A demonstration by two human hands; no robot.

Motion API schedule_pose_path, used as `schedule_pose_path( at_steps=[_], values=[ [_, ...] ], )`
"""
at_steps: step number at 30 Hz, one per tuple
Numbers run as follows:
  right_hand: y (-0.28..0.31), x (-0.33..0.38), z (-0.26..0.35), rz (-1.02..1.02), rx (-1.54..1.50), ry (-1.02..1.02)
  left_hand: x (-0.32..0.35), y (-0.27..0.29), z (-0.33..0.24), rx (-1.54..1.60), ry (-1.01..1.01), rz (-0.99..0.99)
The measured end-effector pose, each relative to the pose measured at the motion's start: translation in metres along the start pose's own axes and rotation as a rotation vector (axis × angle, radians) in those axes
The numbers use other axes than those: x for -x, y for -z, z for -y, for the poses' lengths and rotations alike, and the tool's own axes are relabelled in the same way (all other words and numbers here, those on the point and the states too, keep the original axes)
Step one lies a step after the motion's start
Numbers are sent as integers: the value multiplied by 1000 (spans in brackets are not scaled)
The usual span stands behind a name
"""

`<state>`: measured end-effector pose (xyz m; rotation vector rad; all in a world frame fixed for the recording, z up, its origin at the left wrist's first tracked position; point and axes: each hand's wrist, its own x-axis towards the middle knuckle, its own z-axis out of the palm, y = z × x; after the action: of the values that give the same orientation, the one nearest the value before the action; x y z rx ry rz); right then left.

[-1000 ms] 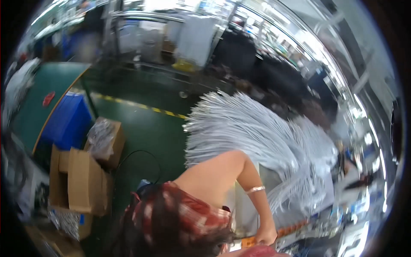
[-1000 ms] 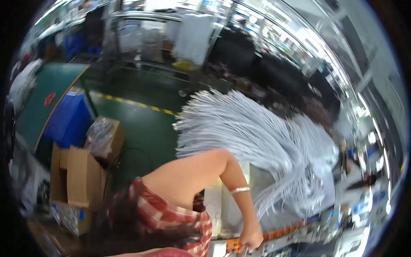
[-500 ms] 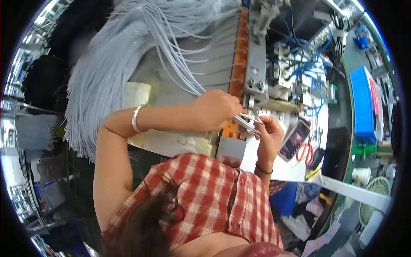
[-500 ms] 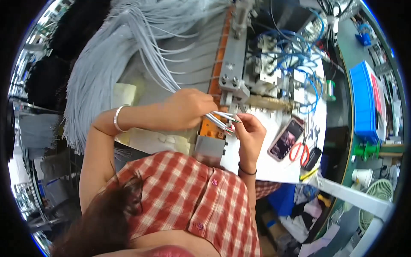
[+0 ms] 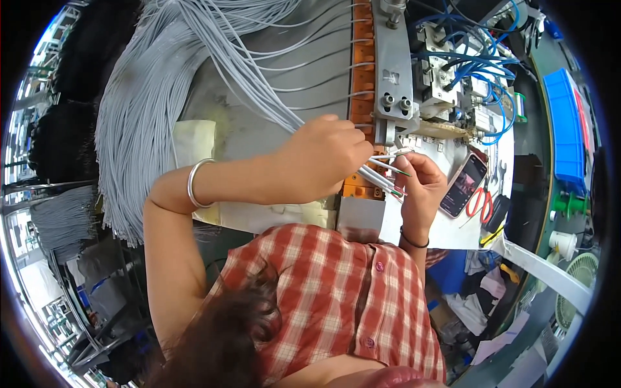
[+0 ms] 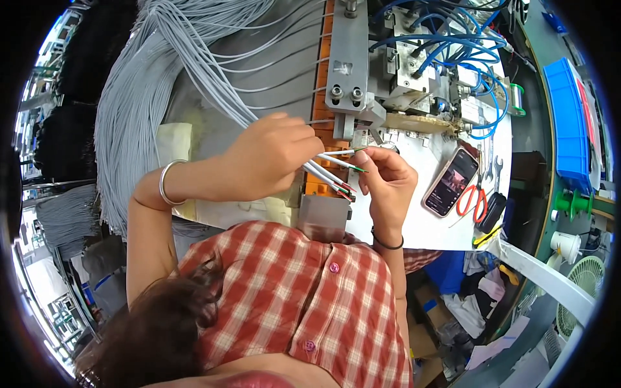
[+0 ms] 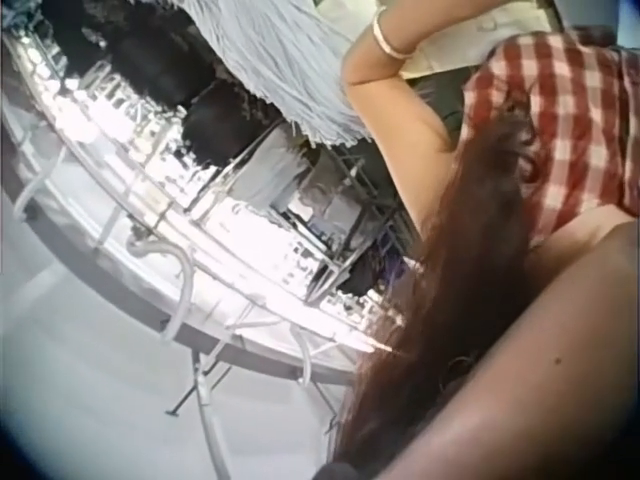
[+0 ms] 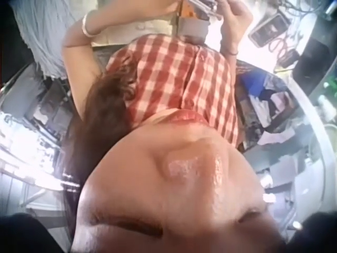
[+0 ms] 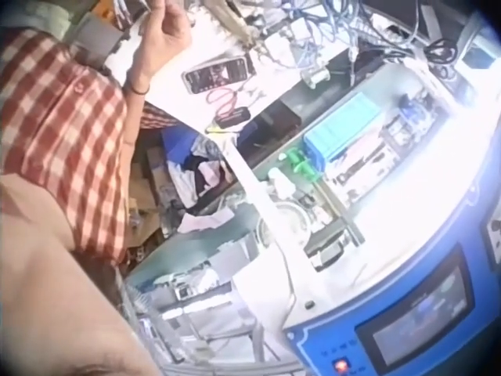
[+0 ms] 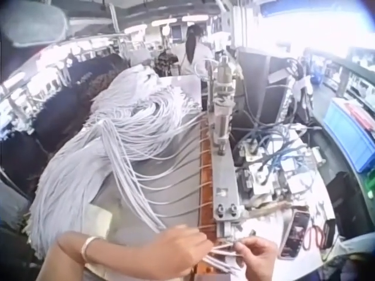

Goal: Assembling and organizing white electrical cable bundles at a manufacturing station.

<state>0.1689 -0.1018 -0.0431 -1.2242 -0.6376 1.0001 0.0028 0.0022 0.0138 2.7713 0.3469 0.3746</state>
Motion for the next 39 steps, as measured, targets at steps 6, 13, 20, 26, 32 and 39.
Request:
schedule_pose_path(
  at_steps=[6, 13, 20, 26, 32, 39],
  values=[
    [12, -6, 7, 324, -289, -242, 0, 0, 0, -10, 3, 5],
    [11, -8, 2, 169, 98, -123, 1, -6, 1, -27, 13, 44],
    [11, -6, -11, 88, 201, -139, 1, -18, 7, -9, -41, -117],
    [16, -8, -6, 201, -7, -340, 3, -14, 1, -53, 29, -9],
    [13, -6, -3, 80, 215, -199, -1, -18, 5, -89, -18, -81],
    [-1, -3, 11, 70, 187, -109, 1, -10, 9, 16, -5, -91]
  ],
)
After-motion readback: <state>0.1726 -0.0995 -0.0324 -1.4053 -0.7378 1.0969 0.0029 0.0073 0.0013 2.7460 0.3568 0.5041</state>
